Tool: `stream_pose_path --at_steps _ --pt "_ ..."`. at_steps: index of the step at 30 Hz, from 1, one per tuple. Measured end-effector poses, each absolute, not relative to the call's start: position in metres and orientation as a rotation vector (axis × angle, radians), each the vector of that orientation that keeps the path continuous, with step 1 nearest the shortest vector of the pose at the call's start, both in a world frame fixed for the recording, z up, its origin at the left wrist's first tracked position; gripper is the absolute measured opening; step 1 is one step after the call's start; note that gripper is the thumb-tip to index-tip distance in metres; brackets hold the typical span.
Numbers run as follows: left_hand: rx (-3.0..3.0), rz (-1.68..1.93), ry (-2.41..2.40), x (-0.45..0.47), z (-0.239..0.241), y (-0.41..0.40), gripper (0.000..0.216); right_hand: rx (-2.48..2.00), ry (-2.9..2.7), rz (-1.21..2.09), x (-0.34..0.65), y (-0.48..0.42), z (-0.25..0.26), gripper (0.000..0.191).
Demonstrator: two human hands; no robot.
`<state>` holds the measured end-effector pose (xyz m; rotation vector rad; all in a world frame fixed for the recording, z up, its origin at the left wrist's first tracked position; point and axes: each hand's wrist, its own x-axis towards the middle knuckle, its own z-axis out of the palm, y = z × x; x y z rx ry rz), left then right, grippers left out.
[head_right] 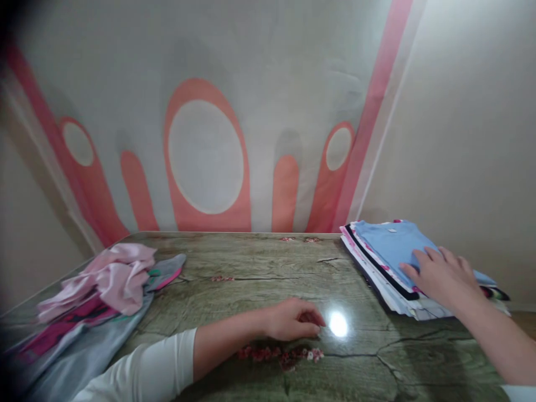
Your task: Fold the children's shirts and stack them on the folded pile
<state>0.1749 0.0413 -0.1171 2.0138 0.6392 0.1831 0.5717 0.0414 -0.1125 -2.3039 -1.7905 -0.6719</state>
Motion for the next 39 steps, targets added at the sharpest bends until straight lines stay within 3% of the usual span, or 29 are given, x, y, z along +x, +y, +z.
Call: stream_pose_path --at_steps 2,5,10,15,24,31,39 --pt "2.047 0.212 0.705 0.134 -0.115 0.035 0.026 -2.085 -1.937 -0.692 0.525 0.048 -0.119 0.055" --pt "2.046 0.271 0.81 0.084 -0.109 0.027 0.026 -1.743 -2.291 -0.36 0.427 0.055 -0.137 0.058" --pt "2.094 0.358 0.931 0.028 -0.098 0.015 0.028 -1.529 -2.477 0.069 0.274 0.051 -0.164 0.062" --pt "2.258 0.318 1.018 -0.008 -0.087 0.011 0.025 -1.282 -2.539 0.228 0.183 0.038 -0.164 0.054" --pt "2.253 0.119 2.175 -0.081 -0.076 0.049 0.031 -1.12 -2.598 0.358 0.167 0.029 -0.154 0.054" --pt "1.922 0.019 2.566 -0.116 -0.081 0.06 0.031 -1.09 -2.578 0.386 0.168 0.031 -0.155 0.053" --pt "1.901 0.124 2.585 -0.123 -0.066 0.062 0.022 -1.098 -2.567 0.39 0.169 0.03 -0.152 0.052"
